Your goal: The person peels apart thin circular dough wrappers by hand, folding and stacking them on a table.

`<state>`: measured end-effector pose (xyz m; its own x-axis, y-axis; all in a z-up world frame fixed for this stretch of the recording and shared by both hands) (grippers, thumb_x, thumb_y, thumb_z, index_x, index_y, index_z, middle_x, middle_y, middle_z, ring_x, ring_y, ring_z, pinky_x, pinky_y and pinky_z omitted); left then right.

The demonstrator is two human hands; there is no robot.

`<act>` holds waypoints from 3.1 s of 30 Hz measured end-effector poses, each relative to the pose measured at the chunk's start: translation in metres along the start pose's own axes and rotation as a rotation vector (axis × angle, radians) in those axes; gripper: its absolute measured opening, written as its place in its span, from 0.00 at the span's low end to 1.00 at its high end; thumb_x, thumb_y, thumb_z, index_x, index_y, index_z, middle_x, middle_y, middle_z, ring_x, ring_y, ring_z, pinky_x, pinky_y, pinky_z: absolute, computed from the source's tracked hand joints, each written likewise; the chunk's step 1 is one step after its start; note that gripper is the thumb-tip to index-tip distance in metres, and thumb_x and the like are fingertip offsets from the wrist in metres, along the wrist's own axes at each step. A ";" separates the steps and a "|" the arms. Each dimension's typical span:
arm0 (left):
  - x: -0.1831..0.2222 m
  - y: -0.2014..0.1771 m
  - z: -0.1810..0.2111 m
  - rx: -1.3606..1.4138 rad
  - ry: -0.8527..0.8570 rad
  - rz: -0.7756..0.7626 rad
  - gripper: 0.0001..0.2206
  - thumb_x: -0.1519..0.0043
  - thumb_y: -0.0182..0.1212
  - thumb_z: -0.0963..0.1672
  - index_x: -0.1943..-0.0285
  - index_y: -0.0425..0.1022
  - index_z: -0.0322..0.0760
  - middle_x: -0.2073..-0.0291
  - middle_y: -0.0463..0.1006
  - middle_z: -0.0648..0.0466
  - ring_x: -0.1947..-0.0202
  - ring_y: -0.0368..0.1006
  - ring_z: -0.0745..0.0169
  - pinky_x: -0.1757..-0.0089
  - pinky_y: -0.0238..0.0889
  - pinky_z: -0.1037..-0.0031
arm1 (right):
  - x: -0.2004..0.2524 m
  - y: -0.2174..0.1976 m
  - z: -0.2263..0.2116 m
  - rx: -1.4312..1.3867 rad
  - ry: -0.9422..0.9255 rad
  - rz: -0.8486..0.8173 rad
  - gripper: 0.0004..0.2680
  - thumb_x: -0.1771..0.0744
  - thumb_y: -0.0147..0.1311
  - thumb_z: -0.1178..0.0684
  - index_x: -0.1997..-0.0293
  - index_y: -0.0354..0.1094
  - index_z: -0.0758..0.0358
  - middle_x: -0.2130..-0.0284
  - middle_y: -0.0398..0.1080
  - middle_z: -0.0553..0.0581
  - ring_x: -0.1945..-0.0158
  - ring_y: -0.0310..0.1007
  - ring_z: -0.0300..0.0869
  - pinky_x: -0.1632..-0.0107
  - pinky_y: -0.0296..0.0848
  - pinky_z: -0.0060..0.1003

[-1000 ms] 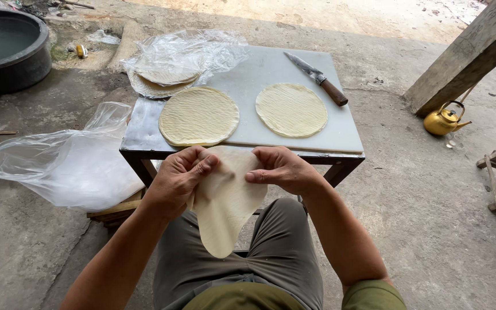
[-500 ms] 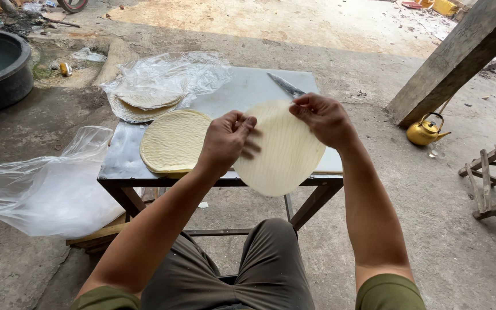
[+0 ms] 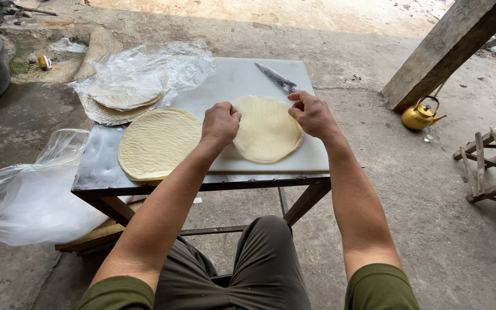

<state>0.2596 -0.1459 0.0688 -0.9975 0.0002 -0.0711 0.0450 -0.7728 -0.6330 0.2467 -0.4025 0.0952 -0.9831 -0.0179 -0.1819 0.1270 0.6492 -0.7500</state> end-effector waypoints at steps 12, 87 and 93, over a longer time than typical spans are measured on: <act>-0.009 -0.001 -0.001 -0.219 -0.015 -0.006 0.15 0.38 0.67 0.44 0.44 0.74 0.37 0.50 0.79 0.43 0.47 0.76 0.48 0.46 0.69 0.63 | -0.004 0.032 0.031 0.155 -0.180 0.306 0.12 0.33 0.60 0.59 0.45 0.70 0.67 0.61 0.78 0.59 0.60 0.79 0.46 0.52 0.78 0.41; 0.316 -0.095 -0.128 1.792 -0.133 -0.123 0.37 0.33 0.45 0.60 0.24 0.55 0.32 0.36 0.67 0.38 0.35 0.66 0.43 0.40 0.65 0.55 | 0.281 0.152 -0.179 -0.168 -0.826 -0.116 0.17 0.31 0.54 0.42 0.38 0.65 0.59 0.34 0.66 0.65 0.27 0.62 0.56 0.27 0.63 0.54; 0.360 -0.061 -0.136 1.883 0.069 -0.296 0.36 0.29 0.37 0.61 0.21 0.51 0.33 0.31 0.65 0.42 0.31 0.63 0.48 0.34 0.59 0.57 | 0.310 0.177 -0.189 -0.217 -0.753 -0.055 0.23 0.29 0.52 0.43 0.26 0.54 0.64 0.25 0.49 0.71 0.22 0.51 0.64 0.26 0.60 0.56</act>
<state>-0.0947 -0.0121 -0.0229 -0.9552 0.2274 -0.1893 -0.2589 -0.3327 0.9068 -0.0604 -0.1494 0.0265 -0.6236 -0.5145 -0.5885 -0.0238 0.7650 -0.6436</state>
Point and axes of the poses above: each hand's wrist, its own x-axis away from the middle knuckle, its own y-axis out of the palm, z = x × y, the point moved 1 cm from there along -x, towards the middle knuckle
